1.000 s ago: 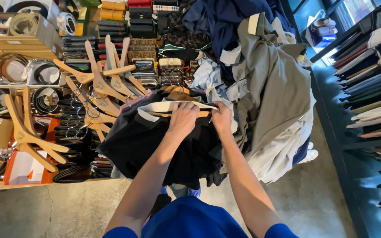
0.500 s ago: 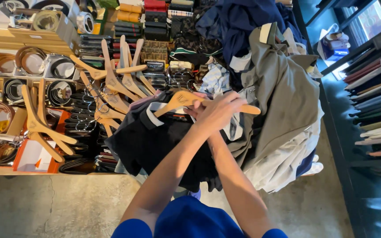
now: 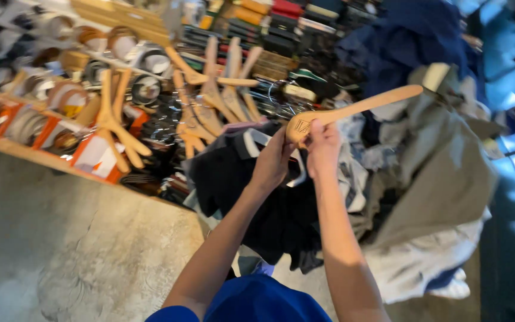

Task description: The person removes a bundle of clothes on hangers from a rack and walks to a table. They then proceed to hang several items, including a grey sweatshirt, a dark jacket, a black shirt, and a pink shirt, onto wooden hangers one by one.

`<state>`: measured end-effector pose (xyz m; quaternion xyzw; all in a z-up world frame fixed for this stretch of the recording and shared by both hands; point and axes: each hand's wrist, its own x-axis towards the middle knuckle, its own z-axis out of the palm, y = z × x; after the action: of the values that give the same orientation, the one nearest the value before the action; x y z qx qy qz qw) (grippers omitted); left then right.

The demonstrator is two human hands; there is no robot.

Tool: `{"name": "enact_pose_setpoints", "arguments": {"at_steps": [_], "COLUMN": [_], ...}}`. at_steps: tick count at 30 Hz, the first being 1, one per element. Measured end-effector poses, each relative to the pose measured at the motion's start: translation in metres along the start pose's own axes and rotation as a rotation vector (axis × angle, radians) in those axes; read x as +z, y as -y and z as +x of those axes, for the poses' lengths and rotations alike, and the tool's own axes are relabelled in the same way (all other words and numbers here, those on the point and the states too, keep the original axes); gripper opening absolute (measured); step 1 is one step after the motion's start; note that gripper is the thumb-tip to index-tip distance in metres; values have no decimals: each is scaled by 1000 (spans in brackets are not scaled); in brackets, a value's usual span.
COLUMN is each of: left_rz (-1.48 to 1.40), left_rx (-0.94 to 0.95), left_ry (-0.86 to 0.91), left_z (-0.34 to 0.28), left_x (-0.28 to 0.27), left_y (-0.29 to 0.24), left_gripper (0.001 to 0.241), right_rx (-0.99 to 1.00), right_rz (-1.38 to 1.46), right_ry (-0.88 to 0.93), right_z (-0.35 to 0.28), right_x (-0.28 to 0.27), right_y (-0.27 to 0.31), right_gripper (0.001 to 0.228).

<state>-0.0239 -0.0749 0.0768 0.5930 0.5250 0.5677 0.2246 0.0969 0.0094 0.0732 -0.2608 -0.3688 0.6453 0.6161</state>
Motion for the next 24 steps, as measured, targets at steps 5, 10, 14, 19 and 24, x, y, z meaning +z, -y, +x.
{"name": "enact_pose_setpoints", "arguments": {"at_steps": [5,10,14,19,24], "left_rz": [-85,-1,-45,-169,25], "left_rx": [-191,-265,-384,-437,-557], "left_ry": [-269,-491,-647,-783,-733], "left_z": [-3,-12,-18,-9,19], "left_x": [-62,-165,-235,-294,-340], "left_y": [66,111,170,209,233], "left_gripper": [31,31,32,33,47], "right_rx": [5,-61,147,265,144], "right_rz": [-444,-538,-604,-571,-739], "right_ry": [193,389,488,532,562], "right_z": [-11,-14,-26,-23,-2], "right_x": [84,163,220,267,286], "right_y": [-115,-224,-290,-349,-351], "right_gripper": [13,21,29,36,42]}}
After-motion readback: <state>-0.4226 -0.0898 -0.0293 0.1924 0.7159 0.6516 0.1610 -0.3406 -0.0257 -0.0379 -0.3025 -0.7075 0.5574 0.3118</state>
